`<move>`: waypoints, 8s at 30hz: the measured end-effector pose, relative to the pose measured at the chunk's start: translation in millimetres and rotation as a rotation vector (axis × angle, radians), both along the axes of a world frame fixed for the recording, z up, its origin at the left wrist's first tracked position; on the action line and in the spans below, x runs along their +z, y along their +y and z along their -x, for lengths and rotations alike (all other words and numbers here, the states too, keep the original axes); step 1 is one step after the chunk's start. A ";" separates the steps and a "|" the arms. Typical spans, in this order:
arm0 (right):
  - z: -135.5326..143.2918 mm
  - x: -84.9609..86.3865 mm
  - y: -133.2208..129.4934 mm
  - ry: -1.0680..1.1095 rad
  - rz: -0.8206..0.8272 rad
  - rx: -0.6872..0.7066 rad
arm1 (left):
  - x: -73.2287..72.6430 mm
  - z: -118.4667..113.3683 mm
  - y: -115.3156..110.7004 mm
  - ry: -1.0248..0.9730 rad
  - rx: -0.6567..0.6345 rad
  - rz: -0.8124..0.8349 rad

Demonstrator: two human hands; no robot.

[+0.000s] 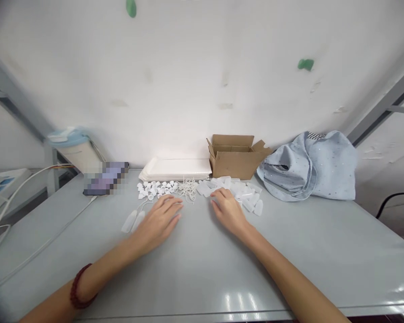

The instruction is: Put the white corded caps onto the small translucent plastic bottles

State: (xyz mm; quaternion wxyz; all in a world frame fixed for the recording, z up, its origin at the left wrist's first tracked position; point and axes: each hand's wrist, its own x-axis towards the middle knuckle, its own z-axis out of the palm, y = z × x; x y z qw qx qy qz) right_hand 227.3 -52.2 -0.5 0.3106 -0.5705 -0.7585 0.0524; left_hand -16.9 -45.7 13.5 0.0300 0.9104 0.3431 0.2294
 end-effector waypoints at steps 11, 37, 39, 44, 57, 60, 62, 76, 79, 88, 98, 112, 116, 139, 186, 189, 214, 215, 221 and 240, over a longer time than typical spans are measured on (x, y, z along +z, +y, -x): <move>-1.7 -6.2 10.7 -0.281 -0.085 0.038 | -15.5 -42.1 21.7 0.098 0.034 -0.086; 4.1 -3.7 4.5 -0.098 0.008 0.077 | 4.2 -3.0 17.9 -0.726 0.203 0.493; 3.7 -4.8 5.4 -0.100 0.028 0.066 | 5.1 -1.3 19.6 -0.711 0.217 0.527; 9.1 -1.0 0.2 -0.088 0.060 0.064 | 14.8 1.4 20.2 -0.707 0.293 0.580; 51.4 27.2 -46.8 0.445 0.184 0.308 | 17.4 -20.2 -16.2 -0.842 0.091 0.501; 49.8 21.7 -44.6 0.493 0.173 0.268 | 18.4 -20.9 -21.0 -0.851 0.059 0.433; 48.6 19.9 -43.2 0.528 0.177 0.234 | 19.5 -19.9 -21.6 -0.817 0.035 0.361; 51.3 28.9 -46.8 0.752 0.371 0.265 | 19.3 -21.4 -24.6 -0.642 -0.117 0.051; 50.7 31.2 -45.5 0.857 0.390 0.264 | 18.6 -21.8 -26.5 -0.659 -0.078 0.121; 47.5 29.1 -41.4 1.000 0.502 0.305 | 12.8 -20.4 -20.9 -0.544 -0.171 -0.057; 46.3 25.2 -35.7 1.413 0.752 0.415 | 9.3 -20.9 -21.2 -0.389 -0.165 -0.122; 47.8 31.4 -39.7 1.236 0.731 0.471 | 13.4 -17.9 -24.1 -0.207 -0.199 -0.228; 48.6 31.0 -40.9 1.158 0.713 0.481 | 13.0 -18.1 -24.2 -0.204 -0.221 -0.180; 47.7 31.5 -42.8 1.069 0.751 0.324 | 53.7 47.6 16.8 -0.047 0.101 0.286; 46.9 32.8 -39.5 1.026 0.763 0.267 | 49.3 71.2 17.3 0.359 0.165 0.623; 46.4 32.6 -39.2 1.021 0.761 0.268 | 48.6 71.7 17.2 0.360 0.162 0.621; -1.0 21.1 -7.0 -0.036 0.044 -0.045 | 10.6 11.5 -1.9 0.248 -0.059 0.119; -4.0 21.8 -5.9 -0.088 0.075 -0.071 | 11.5 11.9 -1.6 0.249 -0.056 0.117; -20.8 39.8 -10.5 -0.242 0.275 -0.180 | 11.7 12.7 -0.4 0.261 -0.046 0.112; 1.8 44.5 -26.0 0.055 0.344 0.104 | 15.1 6.4 -5.6 -0.290 0.009 0.356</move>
